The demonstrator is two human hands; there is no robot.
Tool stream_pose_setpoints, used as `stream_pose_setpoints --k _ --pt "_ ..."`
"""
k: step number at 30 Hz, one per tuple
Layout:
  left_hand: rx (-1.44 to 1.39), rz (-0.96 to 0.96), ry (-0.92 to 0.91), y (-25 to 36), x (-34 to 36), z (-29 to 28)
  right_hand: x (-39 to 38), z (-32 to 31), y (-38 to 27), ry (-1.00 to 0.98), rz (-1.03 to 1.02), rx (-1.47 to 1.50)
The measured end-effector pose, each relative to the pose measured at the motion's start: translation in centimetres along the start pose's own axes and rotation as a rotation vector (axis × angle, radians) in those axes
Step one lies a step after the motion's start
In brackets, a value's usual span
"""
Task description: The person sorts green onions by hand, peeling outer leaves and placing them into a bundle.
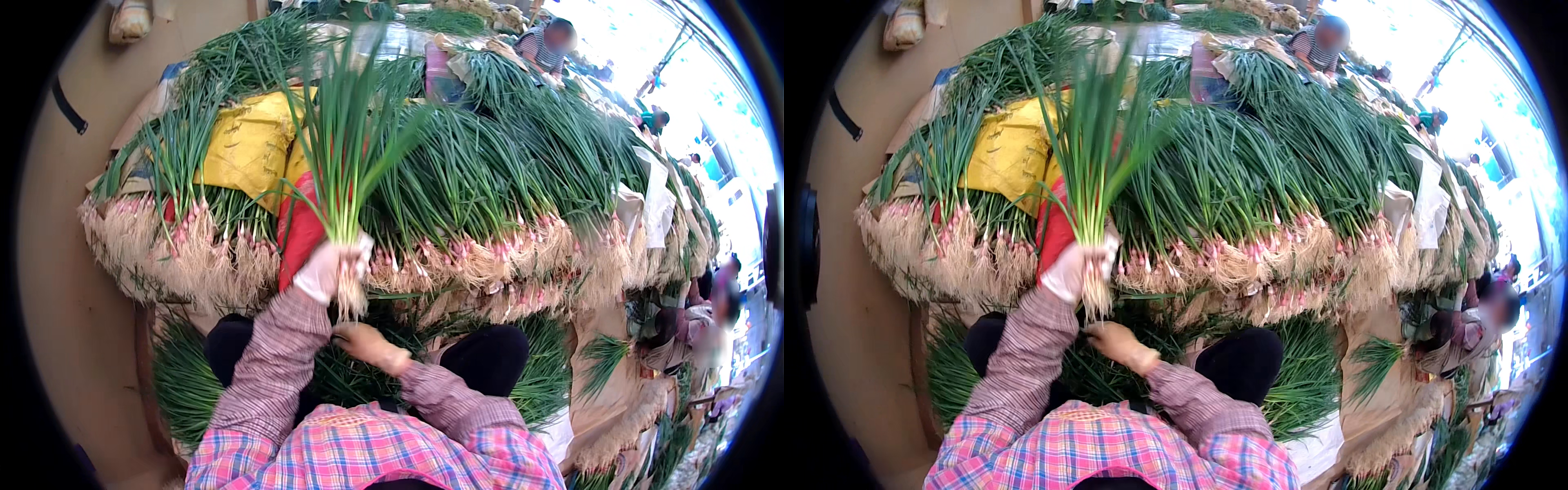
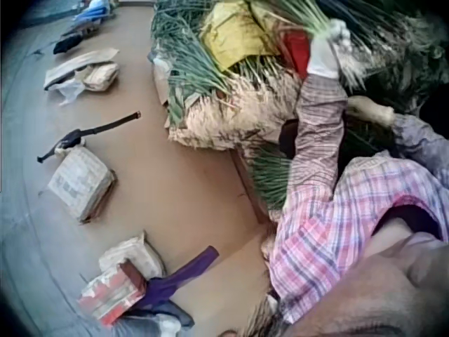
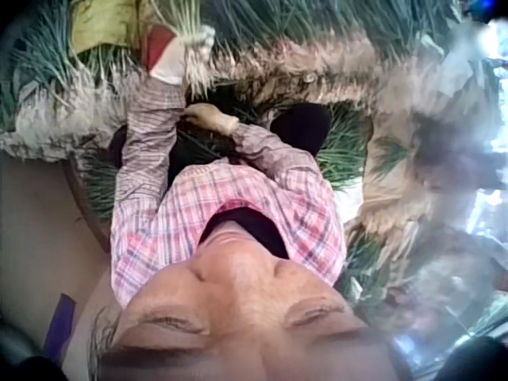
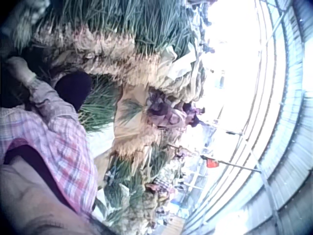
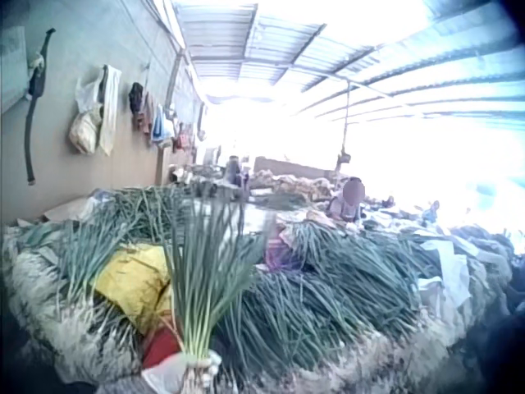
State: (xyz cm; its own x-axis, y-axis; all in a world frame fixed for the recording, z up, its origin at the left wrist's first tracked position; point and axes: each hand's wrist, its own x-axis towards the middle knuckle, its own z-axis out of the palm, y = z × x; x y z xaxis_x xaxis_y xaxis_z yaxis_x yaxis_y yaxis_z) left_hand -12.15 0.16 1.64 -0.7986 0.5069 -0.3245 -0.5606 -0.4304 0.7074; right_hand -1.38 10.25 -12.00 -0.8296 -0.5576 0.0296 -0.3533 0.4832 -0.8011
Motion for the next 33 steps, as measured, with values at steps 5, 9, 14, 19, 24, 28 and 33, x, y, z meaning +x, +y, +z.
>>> stream_pose_setpoints --k 5,9,14,19,24,28,33 --pt "-0.065 -0.245 -0.014 -10.6 0.6 -6.3 -5.0 -4.9 1.2 0.321 0.286 0.150" --pt "0.001 -0.165 0.040 -9.8 -0.7 -3.5 -3.5 -7.2 -1.1 0.750 0.039 -0.077" --pt "0.153 0.474 0.202 -14.4 0.9 -4.5 4.0 -8.4 -7.5 0.660 -0.058 -0.591" --pt "-0.138 0.286 0.258 -13.6 0.7 -3.2 8.8 -6.9 -5.2 0.455 0.229 -1.072" --pt "0.154 -0.021 0.143 -12.1 -1.2 -3.2 6.1 -11.8 -5.9 0.840 0.036 -0.228" --pt "0.105 -0.089 0.184 -11.5 -2.3 -4.1 3.1 -18.5 -7.3 1.210 0.037 0.155" --pt "-0.005 0.288 0.136 -4.9 -5.8 -3.1 -3.2 -18.7 -9.3 1.299 0.198 0.320"
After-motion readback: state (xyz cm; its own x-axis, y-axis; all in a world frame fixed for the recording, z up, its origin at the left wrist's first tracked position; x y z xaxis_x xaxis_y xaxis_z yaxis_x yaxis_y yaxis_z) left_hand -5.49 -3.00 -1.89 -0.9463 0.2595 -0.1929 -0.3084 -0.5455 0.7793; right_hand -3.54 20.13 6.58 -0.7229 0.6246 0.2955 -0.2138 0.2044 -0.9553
